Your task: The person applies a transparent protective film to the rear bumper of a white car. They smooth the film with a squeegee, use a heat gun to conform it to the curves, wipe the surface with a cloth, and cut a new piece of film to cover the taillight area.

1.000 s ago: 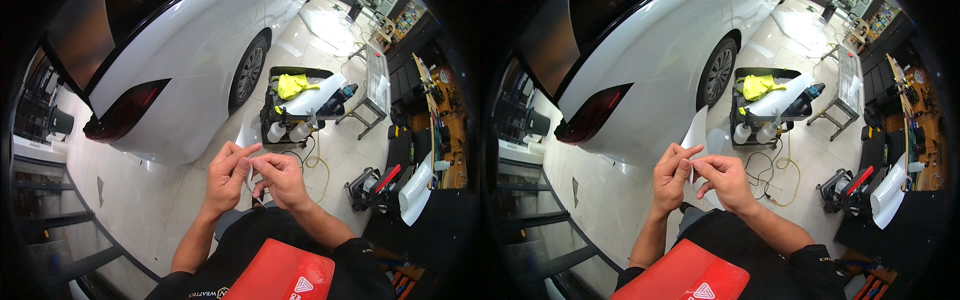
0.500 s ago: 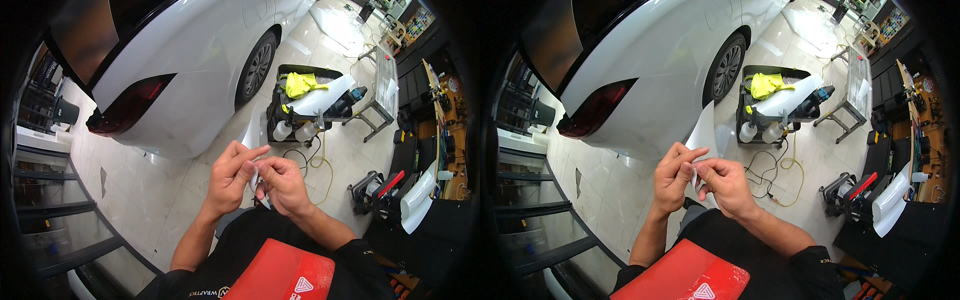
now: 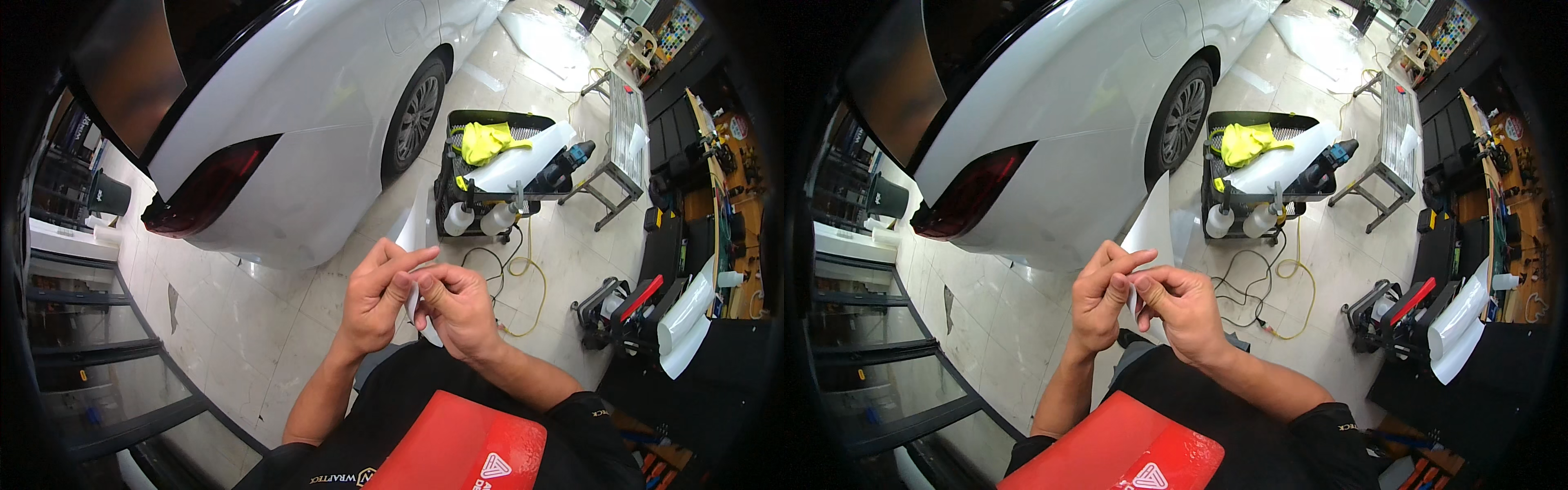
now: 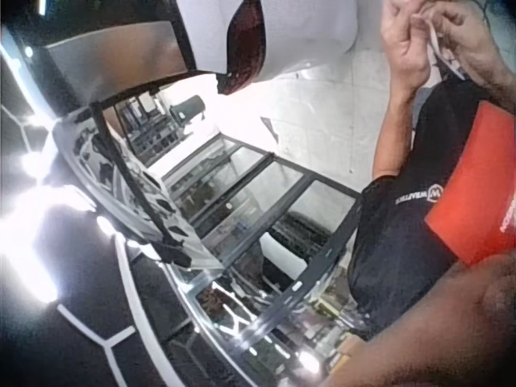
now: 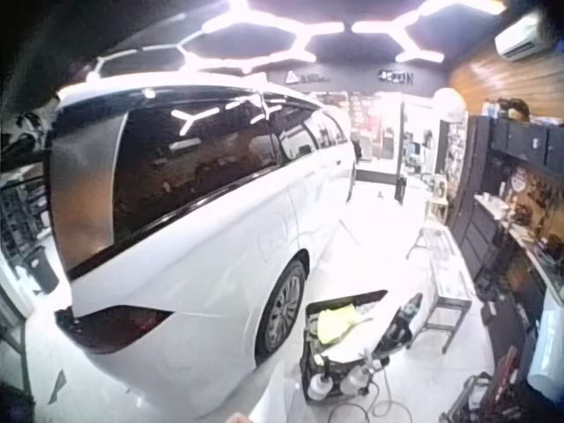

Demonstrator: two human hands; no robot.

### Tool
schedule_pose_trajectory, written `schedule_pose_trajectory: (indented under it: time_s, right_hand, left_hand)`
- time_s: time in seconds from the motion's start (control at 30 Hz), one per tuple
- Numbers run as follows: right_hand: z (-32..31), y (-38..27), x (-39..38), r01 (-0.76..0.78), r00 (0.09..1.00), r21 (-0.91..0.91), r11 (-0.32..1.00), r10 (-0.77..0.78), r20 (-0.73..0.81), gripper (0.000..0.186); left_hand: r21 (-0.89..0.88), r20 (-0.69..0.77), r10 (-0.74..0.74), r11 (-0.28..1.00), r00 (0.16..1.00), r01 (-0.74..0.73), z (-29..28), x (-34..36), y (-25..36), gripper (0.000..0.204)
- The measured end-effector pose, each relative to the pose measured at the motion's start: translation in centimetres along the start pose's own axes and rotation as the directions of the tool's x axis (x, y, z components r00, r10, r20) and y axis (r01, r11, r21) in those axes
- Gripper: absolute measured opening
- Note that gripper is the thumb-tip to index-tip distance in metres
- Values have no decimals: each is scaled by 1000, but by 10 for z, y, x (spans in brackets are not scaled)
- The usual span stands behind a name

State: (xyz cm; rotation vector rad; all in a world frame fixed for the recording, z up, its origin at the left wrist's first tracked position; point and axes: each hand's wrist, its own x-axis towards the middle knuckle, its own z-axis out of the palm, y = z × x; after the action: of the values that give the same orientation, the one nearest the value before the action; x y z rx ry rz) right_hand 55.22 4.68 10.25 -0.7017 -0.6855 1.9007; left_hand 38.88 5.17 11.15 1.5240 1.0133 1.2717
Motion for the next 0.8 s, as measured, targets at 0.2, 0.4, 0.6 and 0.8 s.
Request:
schedule_pose_trajectory:
  time_s: [0.2,0.4,0.6,0.8]
  right_hand:
    - [2,-7,-1,4,1000,-42,999,-3,7,25]
    - [5,-5,0,35,999,-21,999,-34,17,25]
    - [7,3,-5,66,998,-31,997,-66,-8,25]
    - [9,6,-7,89,996,-93,992,-91,-21,23]
  left_hand:
    - [18,18,-8,1000,1000,8,-3,1,1,42]
    - [44,24,53,998,998,-54,-4,2,0,47]
    - [34,25,60,998,998,-61,-2,-2,-2,47]
    - [11,16,32,999,999,-32,-3,-4,0,46]
